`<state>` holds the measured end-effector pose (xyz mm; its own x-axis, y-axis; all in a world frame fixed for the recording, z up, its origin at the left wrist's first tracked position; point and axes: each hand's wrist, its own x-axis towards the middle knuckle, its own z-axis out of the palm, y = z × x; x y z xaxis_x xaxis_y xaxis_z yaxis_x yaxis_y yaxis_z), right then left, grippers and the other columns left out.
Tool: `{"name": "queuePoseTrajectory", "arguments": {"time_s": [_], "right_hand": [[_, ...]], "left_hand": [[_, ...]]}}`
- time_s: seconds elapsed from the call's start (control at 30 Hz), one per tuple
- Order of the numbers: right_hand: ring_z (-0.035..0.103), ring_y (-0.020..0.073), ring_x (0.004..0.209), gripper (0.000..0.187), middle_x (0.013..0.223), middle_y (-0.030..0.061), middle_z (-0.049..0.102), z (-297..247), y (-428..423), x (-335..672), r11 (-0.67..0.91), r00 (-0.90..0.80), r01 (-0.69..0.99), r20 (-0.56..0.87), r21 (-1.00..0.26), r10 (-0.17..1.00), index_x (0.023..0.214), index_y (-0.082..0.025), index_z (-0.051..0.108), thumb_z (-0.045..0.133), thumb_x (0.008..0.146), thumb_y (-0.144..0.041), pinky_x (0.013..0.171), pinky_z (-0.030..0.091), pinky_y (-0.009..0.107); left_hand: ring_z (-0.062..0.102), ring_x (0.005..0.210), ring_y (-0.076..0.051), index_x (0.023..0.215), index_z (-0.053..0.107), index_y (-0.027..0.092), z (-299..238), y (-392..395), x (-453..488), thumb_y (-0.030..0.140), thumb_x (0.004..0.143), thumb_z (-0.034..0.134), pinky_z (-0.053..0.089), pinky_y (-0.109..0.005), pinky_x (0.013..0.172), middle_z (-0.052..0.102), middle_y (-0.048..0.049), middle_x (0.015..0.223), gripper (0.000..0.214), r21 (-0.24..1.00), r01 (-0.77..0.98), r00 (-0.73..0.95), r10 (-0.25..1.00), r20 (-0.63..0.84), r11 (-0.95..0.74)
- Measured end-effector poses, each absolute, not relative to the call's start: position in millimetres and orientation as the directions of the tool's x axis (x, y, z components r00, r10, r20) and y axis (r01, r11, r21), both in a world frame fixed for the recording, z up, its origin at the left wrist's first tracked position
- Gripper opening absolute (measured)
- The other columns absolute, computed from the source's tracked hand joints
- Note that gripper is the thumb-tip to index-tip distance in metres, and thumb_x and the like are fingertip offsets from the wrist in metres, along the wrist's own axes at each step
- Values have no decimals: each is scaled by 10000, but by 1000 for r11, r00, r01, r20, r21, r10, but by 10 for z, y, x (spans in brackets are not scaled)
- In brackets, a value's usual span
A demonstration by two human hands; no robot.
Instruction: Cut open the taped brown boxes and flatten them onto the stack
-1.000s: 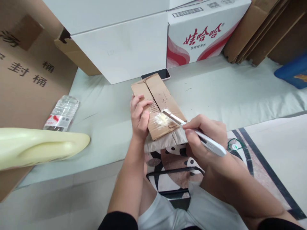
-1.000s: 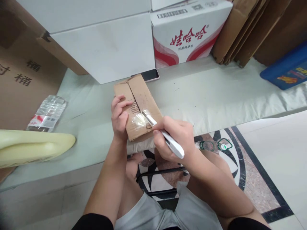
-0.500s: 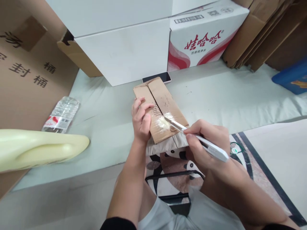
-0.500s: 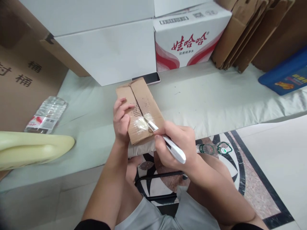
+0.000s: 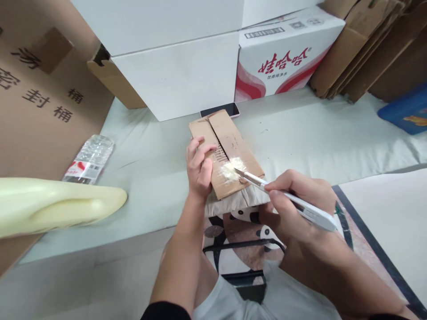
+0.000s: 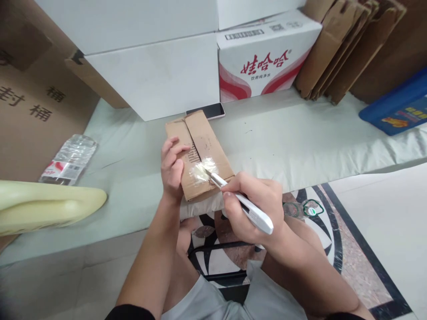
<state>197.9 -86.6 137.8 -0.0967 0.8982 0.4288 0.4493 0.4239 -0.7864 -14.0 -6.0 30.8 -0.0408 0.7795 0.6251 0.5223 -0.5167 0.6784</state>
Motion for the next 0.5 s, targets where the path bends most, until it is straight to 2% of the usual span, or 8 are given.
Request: {"name": "queuePoseTrajectory", "arguments": {"time_s": [0.3,0.5], "right_hand": [[476,86,378,157,469,-62,554,1428,-867,1978,347,-54,477,367,-808,929,713,-220,586,548,853,-160,398,348,231],[472,78,384,157,470,-70,543,1345,-848,1982,345,-155,409,308,-845,939,712,-209,591,553,853,-150,412,356,220]], "left_hand": [[506,1438,-298,1120,699,230,320,-72,-143,366,1013,385,333,-556,1285,590,-115,1426,358,693,519,-43,795,605,-500],[502,1456,-304,1142,701,227,319,-74,-171,407,1029,399,307,-560,1301,583,-124,1450,369,706,497,-27,804,593,-504]]}}
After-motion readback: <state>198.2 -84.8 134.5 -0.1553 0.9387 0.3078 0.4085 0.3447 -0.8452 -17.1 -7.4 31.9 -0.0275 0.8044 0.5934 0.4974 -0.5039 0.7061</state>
